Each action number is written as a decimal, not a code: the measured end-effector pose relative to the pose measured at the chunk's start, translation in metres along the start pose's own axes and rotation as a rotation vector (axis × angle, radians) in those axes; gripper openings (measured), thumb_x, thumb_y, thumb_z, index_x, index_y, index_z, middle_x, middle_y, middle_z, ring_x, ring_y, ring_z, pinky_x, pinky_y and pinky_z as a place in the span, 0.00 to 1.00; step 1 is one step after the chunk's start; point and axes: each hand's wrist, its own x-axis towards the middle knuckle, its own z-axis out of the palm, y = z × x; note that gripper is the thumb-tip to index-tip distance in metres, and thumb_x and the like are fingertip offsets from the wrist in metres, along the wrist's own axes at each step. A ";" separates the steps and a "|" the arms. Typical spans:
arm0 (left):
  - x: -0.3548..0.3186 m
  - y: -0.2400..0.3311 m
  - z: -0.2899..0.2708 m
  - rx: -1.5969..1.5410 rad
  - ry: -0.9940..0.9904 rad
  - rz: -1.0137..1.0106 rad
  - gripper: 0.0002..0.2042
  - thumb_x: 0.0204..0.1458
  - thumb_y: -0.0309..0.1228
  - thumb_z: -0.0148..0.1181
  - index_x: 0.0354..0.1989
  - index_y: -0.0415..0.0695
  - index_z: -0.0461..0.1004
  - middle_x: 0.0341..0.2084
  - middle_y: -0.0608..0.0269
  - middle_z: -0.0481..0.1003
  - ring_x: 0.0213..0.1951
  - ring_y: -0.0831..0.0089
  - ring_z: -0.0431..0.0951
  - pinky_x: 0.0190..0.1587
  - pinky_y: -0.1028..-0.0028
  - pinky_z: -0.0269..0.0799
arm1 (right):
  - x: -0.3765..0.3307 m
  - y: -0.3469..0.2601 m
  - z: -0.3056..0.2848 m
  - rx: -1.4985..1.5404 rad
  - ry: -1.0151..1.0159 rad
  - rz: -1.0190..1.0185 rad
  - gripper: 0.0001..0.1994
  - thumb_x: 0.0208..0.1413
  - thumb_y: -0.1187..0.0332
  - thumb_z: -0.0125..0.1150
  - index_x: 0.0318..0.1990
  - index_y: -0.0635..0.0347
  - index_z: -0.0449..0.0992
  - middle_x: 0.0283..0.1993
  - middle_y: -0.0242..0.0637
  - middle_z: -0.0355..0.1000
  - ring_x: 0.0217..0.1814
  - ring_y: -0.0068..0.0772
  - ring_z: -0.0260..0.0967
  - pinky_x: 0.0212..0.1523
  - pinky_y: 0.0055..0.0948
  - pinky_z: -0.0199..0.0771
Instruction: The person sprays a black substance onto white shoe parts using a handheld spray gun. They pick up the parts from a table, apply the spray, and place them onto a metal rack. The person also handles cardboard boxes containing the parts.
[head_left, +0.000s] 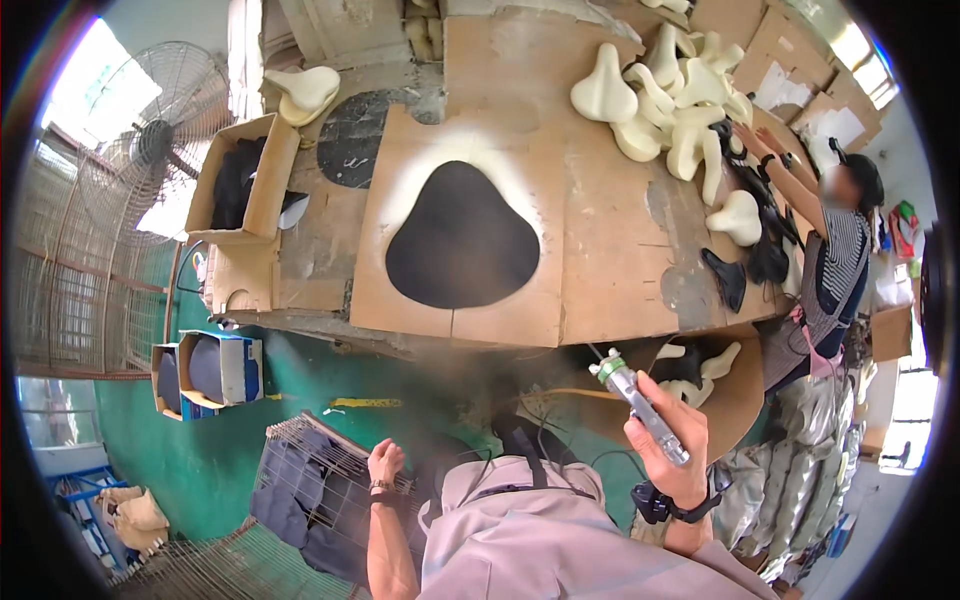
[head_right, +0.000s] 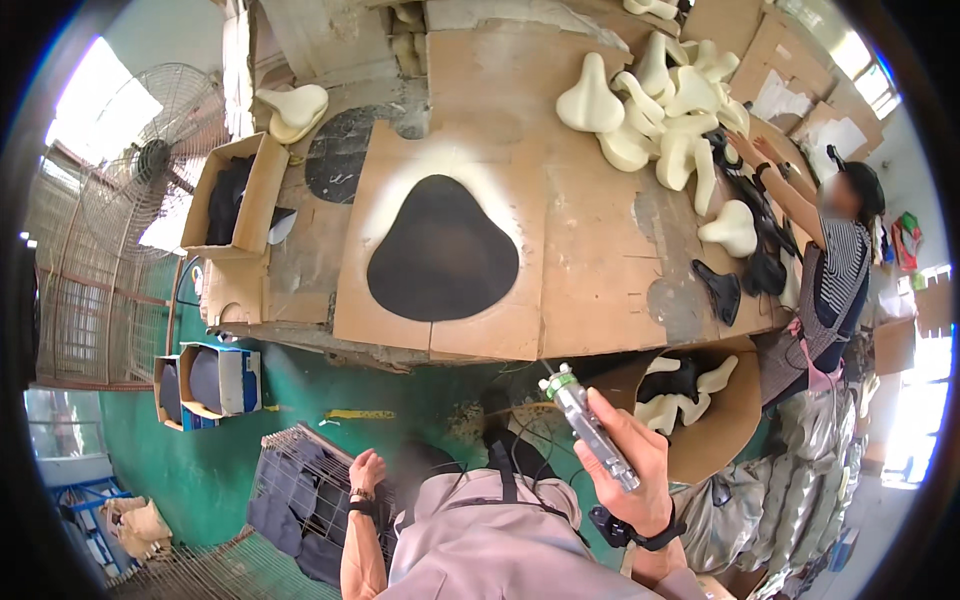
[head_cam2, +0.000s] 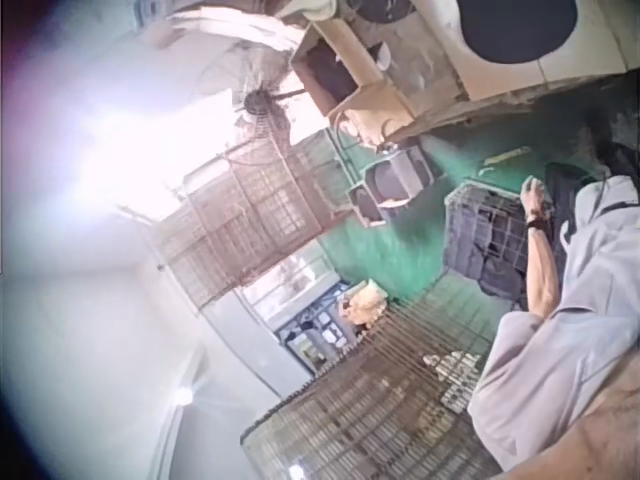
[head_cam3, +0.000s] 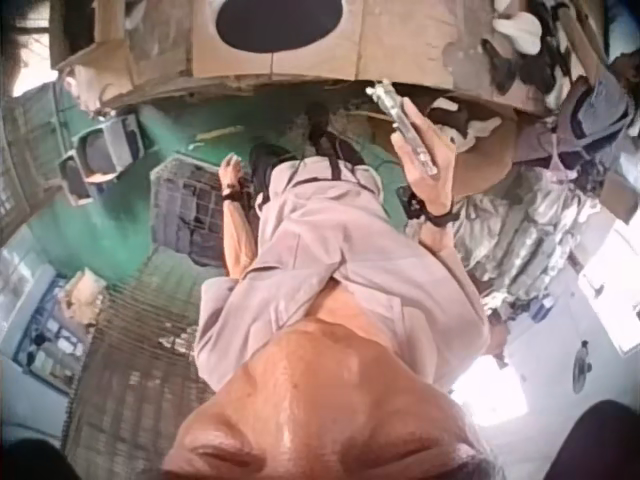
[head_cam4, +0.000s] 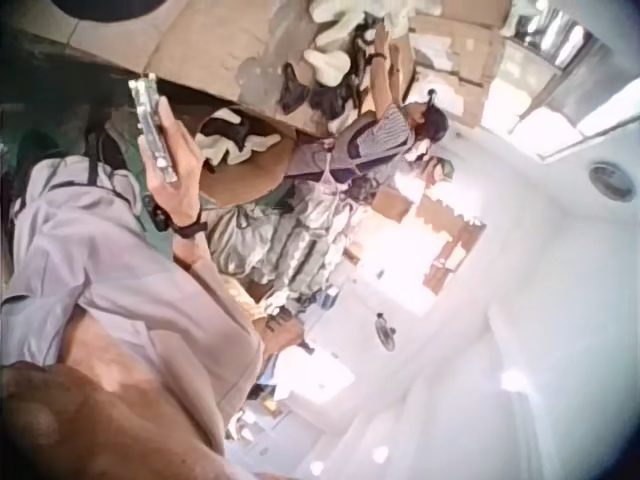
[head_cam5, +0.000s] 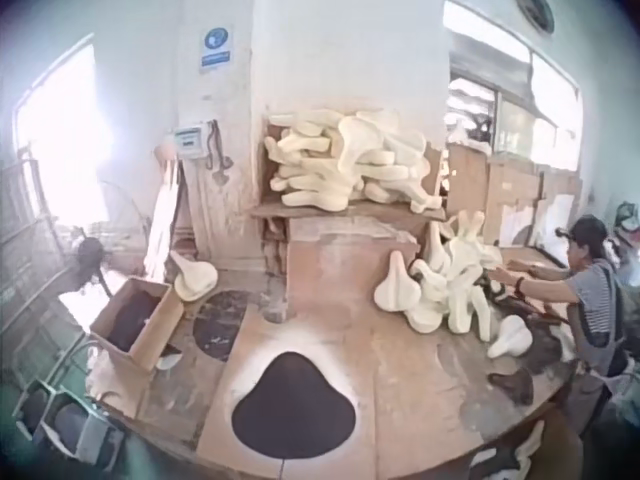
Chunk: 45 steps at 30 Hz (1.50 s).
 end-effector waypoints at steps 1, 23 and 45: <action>0.000 0.001 0.000 0.009 -0.015 -0.015 0.20 0.56 0.32 0.61 0.55 0.39 0.69 0.32 0.61 0.77 0.28 0.73 0.78 0.30 0.75 0.75 | 0.005 -0.002 0.001 0.007 -0.042 -0.022 0.26 0.47 0.79 0.66 0.58 0.68 0.71 0.36 0.46 0.75 0.32 0.40 0.74 0.35 0.29 0.73; 0.086 -0.035 -0.063 -0.678 -0.683 -0.242 0.07 0.58 0.34 0.50 0.39 0.46 0.72 0.23 0.69 0.71 0.23 0.68 0.72 0.23 0.69 0.68 | -0.027 0.005 -0.017 0.035 -0.090 0.154 0.25 0.47 0.79 0.65 0.57 0.69 0.72 0.38 0.49 0.76 0.33 0.43 0.74 0.38 0.29 0.73; 0.024 -0.017 -0.035 -0.208 -0.011 -0.196 0.14 0.55 0.23 0.56 0.49 0.33 0.70 0.21 0.65 0.68 0.23 0.68 0.73 0.22 0.73 0.68 | 0.024 -0.005 0.007 0.088 -0.095 -0.016 0.25 0.48 0.80 0.66 0.57 0.65 0.72 0.37 0.46 0.76 0.33 0.41 0.74 0.37 0.29 0.73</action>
